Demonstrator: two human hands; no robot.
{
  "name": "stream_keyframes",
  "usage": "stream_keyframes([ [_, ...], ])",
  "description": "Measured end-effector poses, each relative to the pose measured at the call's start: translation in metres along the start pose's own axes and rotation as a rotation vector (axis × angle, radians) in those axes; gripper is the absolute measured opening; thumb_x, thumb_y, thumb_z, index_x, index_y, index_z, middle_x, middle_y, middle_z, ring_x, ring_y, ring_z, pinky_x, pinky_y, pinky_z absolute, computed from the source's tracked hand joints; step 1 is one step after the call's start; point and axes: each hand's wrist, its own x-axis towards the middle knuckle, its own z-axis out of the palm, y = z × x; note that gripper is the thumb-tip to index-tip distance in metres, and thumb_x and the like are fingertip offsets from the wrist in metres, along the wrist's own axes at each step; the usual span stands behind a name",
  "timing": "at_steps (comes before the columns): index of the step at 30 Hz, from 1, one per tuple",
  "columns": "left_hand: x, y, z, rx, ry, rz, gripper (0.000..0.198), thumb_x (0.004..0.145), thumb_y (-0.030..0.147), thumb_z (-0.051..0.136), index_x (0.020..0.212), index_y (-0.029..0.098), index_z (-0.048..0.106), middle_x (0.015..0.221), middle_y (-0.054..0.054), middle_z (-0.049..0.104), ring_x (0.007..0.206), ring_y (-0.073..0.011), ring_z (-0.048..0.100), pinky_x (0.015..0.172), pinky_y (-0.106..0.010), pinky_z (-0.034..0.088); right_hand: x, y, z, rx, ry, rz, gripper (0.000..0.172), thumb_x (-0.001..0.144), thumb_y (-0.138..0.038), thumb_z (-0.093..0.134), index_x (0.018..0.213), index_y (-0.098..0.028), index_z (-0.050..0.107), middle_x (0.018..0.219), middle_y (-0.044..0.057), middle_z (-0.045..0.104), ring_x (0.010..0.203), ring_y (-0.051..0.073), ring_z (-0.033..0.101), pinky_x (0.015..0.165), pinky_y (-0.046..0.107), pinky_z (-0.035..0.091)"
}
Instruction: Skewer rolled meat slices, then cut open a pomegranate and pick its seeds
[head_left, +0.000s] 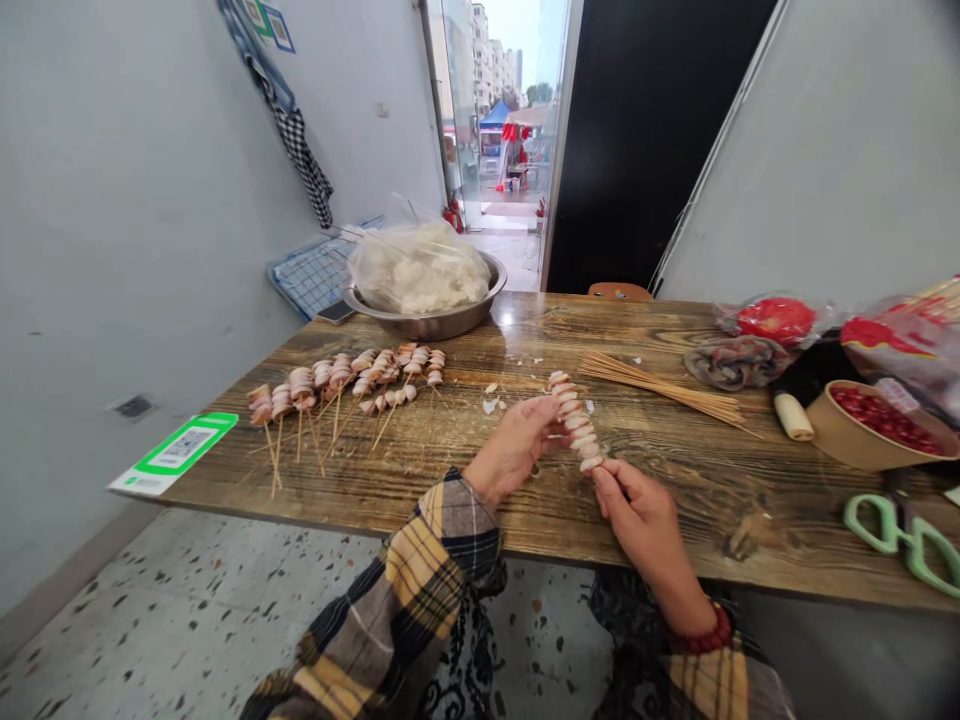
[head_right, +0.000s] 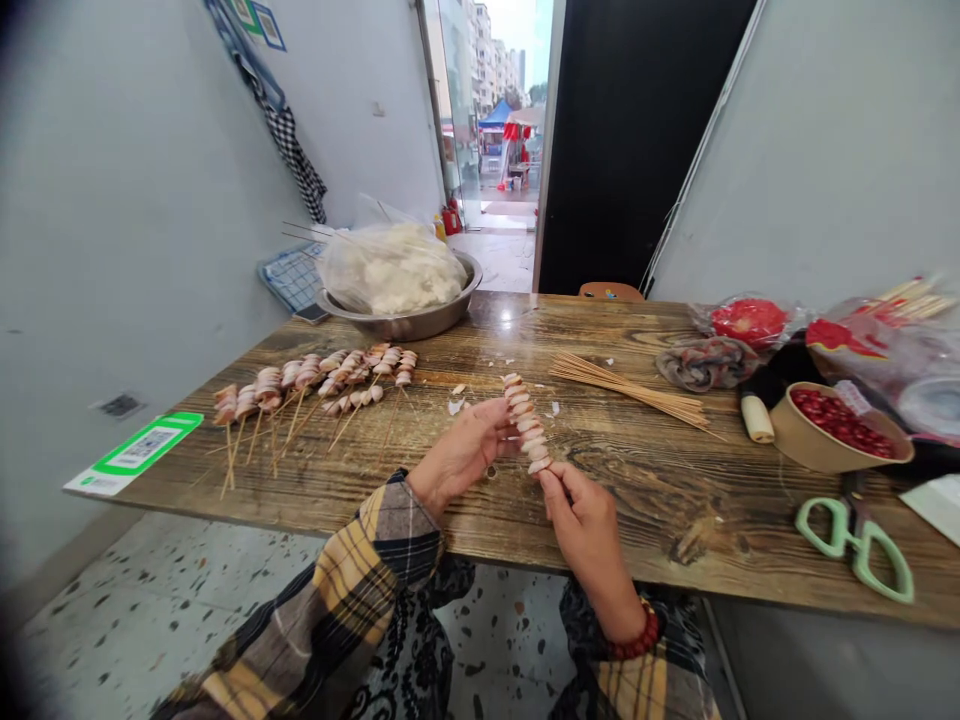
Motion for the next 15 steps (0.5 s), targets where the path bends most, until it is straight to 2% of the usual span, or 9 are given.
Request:
stream_keyframes([
  [5,0.002,-0.017,0.018,0.025,-0.097,-0.027,0.031,0.068,0.035,0.079,0.084,0.012,0.067,0.083,-0.008,0.071,0.07,-0.0129,0.062,0.07,-0.026,0.045,0.003,-0.001,-0.001,0.054,0.05,0.031,0.031,0.093,-0.038,0.044,0.096,-0.017,0.066,0.055,-0.005,0.049,0.05,0.011,0.047,0.052,0.022,0.036],
  [12,0.009,-0.016,0.022,-0.036,0.021,0.081,0.025,0.069,0.028,0.078,0.084,0.012,0.065,0.081,-0.007,0.071,0.072,-0.0121,0.063,0.072,-0.024,0.045,0.003,0.001,0.001,0.123,0.028,0.087,0.036,0.092,-0.04,0.044,0.1,-0.014,0.067,0.052,-0.005,0.046,0.048,0.011,0.045,0.05,0.023,0.035],
  [15,0.009,-0.017,0.025,-0.061,0.015,0.052,0.027,0.072,0.032,0.075,0.087,0.013,0.065,0.086,-0.008,0.072,0.073,-0.0139,0.064,0.071,-0.025,0.047,0.003,0.001,0.0,0.107,0.071,0.08,0.036,0.092,-0.041,0.044,0.1,-0.014,0.068,0.052,-0.006,0.044,0.047,0.011,0.043,0.05,0.023,0.034],
])
